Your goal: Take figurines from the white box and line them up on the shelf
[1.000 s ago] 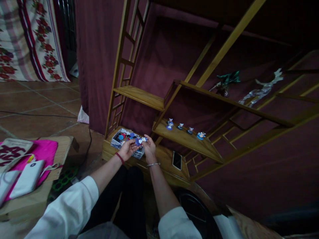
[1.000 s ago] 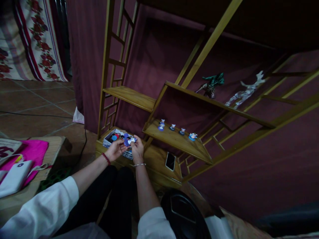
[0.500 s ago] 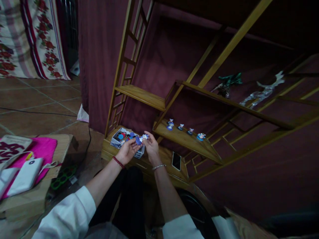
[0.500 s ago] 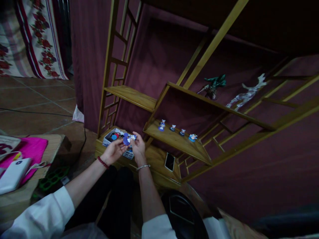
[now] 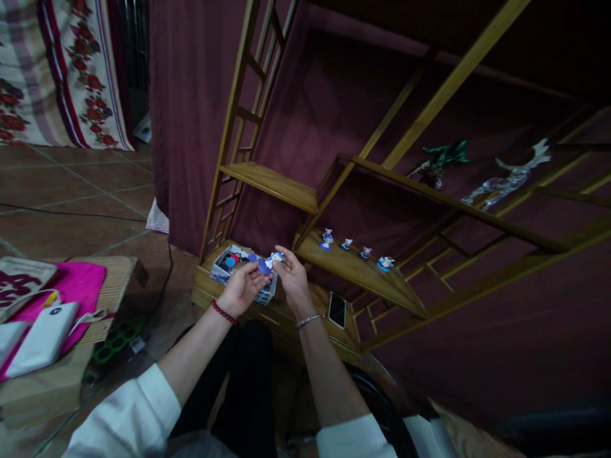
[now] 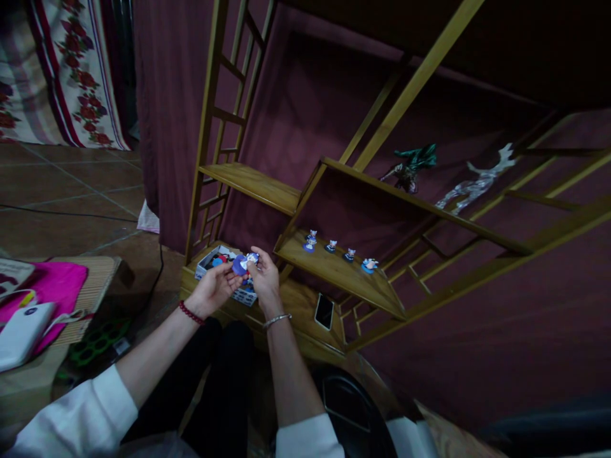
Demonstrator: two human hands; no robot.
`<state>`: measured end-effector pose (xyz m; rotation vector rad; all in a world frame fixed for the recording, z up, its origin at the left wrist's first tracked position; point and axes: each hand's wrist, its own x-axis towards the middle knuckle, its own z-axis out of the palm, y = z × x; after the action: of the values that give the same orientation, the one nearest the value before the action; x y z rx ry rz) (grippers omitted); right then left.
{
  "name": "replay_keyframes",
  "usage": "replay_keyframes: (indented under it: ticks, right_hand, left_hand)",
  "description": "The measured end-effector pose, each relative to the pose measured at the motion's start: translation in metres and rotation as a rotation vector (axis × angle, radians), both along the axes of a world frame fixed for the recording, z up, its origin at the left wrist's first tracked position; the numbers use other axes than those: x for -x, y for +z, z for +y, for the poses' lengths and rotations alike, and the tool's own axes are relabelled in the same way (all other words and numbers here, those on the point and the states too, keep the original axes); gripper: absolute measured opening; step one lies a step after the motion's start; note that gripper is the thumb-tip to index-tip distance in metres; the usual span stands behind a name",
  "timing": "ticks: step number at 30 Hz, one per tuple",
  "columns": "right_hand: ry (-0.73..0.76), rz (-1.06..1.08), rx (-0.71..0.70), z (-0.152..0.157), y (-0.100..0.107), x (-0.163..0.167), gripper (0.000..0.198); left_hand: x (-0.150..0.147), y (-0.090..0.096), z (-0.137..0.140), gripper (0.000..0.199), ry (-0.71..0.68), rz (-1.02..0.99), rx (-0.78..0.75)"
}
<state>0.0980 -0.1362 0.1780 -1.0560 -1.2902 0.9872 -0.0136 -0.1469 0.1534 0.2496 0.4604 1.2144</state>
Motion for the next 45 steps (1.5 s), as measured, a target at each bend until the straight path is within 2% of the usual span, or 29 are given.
replay_keyframes:
  ticks: [31, 35, 45]
  right_hand:
    - [-0.005, -0.087, -0.006, 0.004, -0.004, -0.002, 0.039]
    - [0.008, -0.087, 0.010, 0.002, -0.003, -0.002, 0.039]
    - [0.092, -0.211, -0.059, 0.005, -0.010, -0.009, 0.035]
  left_hand:
    - [-0.002, -0.008, 0.003, 0.011, -0.002, 0.021, -0.005]
    - [-0.002, -0.009, 0.002, 0.011, -0.012, 0.023, 0.001]
    - [-0.003, -0.011, -0.003, 0.012, 0.002, -0.003, 0.025]
